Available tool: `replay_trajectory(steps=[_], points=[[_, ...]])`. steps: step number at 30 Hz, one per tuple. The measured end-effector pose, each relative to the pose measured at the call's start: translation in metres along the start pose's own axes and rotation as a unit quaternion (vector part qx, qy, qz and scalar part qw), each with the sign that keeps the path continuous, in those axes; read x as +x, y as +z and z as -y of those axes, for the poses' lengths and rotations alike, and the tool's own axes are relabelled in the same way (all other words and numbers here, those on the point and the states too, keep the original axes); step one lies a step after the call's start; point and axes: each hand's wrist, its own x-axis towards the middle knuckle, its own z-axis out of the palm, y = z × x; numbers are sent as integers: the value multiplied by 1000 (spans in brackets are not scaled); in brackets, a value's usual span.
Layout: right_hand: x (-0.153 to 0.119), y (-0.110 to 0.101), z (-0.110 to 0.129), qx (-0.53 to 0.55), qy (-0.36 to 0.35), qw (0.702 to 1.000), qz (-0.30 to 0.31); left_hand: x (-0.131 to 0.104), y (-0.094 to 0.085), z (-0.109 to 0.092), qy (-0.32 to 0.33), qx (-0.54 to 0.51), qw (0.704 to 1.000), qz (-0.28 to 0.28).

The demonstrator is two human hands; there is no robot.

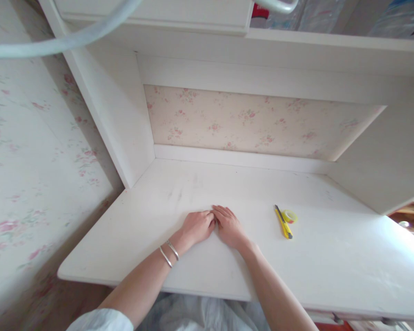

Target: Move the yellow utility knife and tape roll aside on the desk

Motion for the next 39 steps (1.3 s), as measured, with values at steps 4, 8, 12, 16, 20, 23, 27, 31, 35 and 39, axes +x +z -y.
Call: replay_trajectory(steps=[4,8,12,16,20,23,27,31,35,39], points=[[0,3,-2,-5,-1,1000,-4,0,0,0,-5,-1,1000,10],[0,3,-3,-7,-5,1000,-7,0,0,0,-5,-2,1000,8],[0,2,-3,-8,-4,1000,-5,0,-1,-1,-5,-1,1000,6],[0,2,-2,-8,-2,1000,0,0,-1,-1,0,-1,1000,2],[0,1,-1,-8,0,1000,2,0,-1,-1,-7,1,1000,7],[0,0,0,-5,1,1000,1,0,-1,-1,-7,1,1000,9],[0,-1,0,-5,5,1000,4,0,-2,-1,-8,-1,1000,10],[0,0,0,-4,2,1000,5,0,-2,-1,-6,-4,1000,7],[0,1,-1,-4,1,1000,1,0,-1,0,-2,0,1000,4],[0,1,-1,-4,-2,1000,-2,0,-1,0,-3,6,1000,3]])
